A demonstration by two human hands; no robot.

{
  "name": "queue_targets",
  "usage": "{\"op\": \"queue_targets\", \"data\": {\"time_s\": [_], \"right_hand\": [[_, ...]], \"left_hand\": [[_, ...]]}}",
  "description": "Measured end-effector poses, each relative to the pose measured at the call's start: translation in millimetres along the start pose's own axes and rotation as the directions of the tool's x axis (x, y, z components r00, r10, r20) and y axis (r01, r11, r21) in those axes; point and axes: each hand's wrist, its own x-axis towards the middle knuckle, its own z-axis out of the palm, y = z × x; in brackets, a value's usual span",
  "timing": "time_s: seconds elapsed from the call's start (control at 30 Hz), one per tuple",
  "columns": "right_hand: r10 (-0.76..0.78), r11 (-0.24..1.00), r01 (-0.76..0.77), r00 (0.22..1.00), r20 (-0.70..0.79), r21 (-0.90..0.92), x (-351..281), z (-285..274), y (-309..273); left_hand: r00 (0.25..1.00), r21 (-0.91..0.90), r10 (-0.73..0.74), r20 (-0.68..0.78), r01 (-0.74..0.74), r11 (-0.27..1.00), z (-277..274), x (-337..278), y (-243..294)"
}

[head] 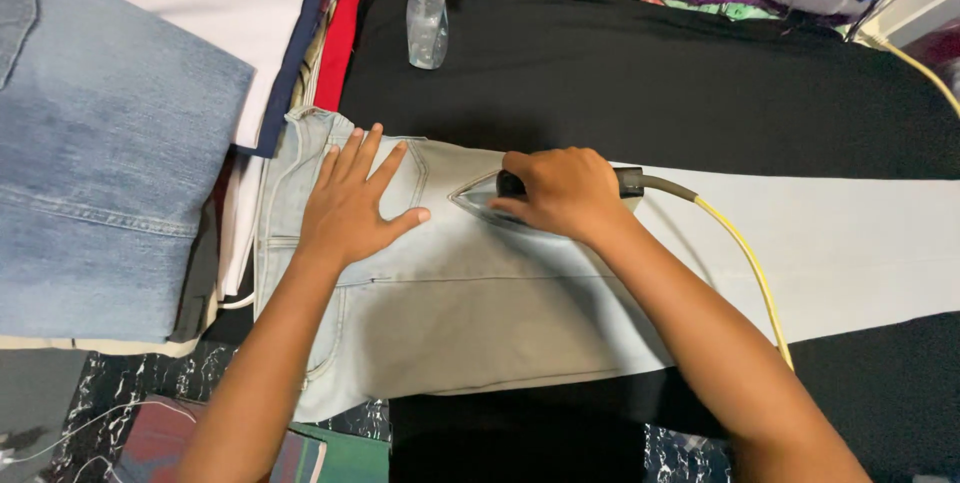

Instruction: The person irons a pair of light-colored jeans on a black ironing board, smoothing the fabric with one hand while moving the iron with the other. The person folds the jeans in half, irons the folded section, then flips the jeans over to iron the other side before folding them again.

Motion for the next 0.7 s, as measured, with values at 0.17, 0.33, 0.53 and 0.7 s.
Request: {"op": "queue_targets", "data": {"time_s": [0.17, 0.33, 0.53, 0.7], "right_hand": [[0.065, 0.997, -0.067, 0.997, -0.047, -0.032, 17, 8, 4], [0.083, 0.995, -0.086, 0.994, -0.065, -0.046, 14, 7, -2], [0.038, 0.998, -0.038, 0.999, -0.004, -0.047, 20, 1, -8], [0.124, 0.992, -0.119, 0.984, -0.126, 0.047, 37, 10, -13]], "left_hand": [[0.999, 0.006, 0.042, 0.006, -0.042, 0.999, 4, 0, -15], [0.998, 0.002, 0.061, -0.018, -0.061, 0.998, 2, -2, -21], [0.997, -0.006, 0.075, -0.031, -0.075, 0.997, 4, 3, -26], [0.997, -0.032, 0.075, -0.016, -0.075, 0.997, 7, 4, -29]]}}
